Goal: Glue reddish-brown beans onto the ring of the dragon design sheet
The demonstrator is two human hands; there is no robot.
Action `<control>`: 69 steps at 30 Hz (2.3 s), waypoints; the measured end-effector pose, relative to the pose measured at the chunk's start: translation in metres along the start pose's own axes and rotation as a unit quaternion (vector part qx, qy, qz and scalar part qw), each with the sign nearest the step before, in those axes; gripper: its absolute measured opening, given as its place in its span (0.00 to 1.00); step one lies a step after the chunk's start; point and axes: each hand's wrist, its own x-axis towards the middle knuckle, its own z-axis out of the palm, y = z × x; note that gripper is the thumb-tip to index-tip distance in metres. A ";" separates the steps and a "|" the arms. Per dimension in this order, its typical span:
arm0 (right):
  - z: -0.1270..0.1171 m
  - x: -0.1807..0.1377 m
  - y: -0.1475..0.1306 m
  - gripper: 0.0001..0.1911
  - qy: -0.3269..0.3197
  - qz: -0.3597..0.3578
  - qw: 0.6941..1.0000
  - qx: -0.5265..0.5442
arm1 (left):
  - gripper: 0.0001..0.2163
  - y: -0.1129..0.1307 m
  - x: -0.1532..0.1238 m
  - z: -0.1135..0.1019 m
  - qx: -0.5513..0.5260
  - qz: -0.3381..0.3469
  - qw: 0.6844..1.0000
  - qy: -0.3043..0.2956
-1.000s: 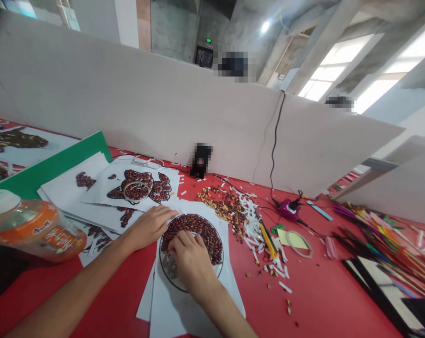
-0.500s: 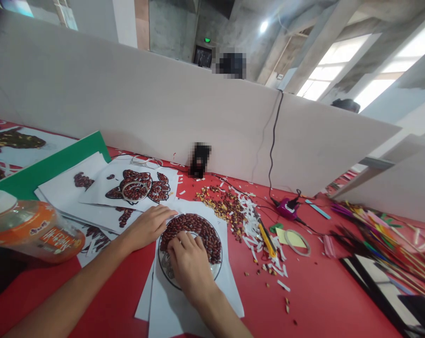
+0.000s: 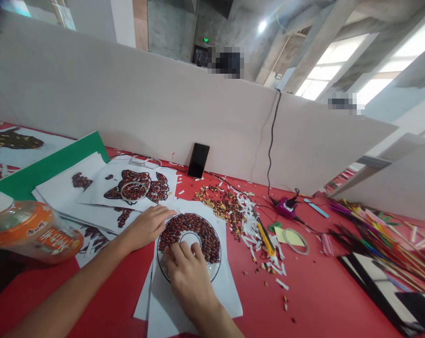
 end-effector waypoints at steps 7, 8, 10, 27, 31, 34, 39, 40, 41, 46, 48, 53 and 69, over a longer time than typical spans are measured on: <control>-0.004 0.004 0.003 0.14 -0.037 0.010 0.998 0.040 | 0.22 0.000 0.000 0.001 0.003 -0.002 1.000 0.003; -0.005 0.004 0.005 0.14 -0.035 0.016 0.998 0.057 | 0.21 0.000 0.000 0.002 0.004 -0.002 1.000 0.004; -0.006 0.004 0.010 0.15 -0.011 0.033 0.995 0.098 | 0.21 -0.001 0.000 0.002 0.004 -0.002 1.000 0.006; -0.003 0.004 0.014 0.20 0.004 0.015 0.989 0.146 | 0.21 -0.001 0.001 0.003 0.008 0.000 1.000 0.008; -0.006 0.010 0.017 0.20 0.012 0.067 0.979 0.192 | 0.23 -0.003 0.000 0.005 -0.005 -0.002 1.000 0.014; -0.003 0.014 0.014 0.30 -0.033 0.072 0.984 0.158 | 0.26 -0.004 -0.001 0.007 -0.030 -0.028 0.999 0.024; -0.001 0.013 0.010 0.34 -0.080 0.052 0.986 0.136 | 0.28 -0.004 -0.002 0.007 -0.036 -0.029 0.999 0.019; -0.002 0.014 0.012 0.33 -0.077 0.050 0.986 0.139 | 0.28 -0.004 -0.001 0.006 -0.034 -0.026 0.999 0.017; -0.004 0.015 0.014 0.32 -0.073 0.046 0.985 0.147 | 0.28 -0.004 -0.001 0.006 -0.034 -0.025 0.999 0.016; -0.005 0.038 0.045 0.16 -0.024 0.120 0.975 0.186 | 0.28 -0.004 -0.002 0.007 -0.044 -0.027 0.998 0.022; 0.000 0.053 0.059 0.12 -0.009 0.189 0.969 0.157 | 0.29 -0.004 -0.002 0.007 -0.048 -0.028 0.998 0.025; 0.016 0.088 0.079 0.06 -0.049 0.224 0.966 0.119 | 0.28 -0.005 -0.002 0.008 -0.043 -0.025 0.998 0.032; 0.004 0.039 0.083 0.29 -0.126 0.003 0.969 0.211 | 0.26 -0.005 -0.001 0.009 -0.045 -0.040 0.998 0.025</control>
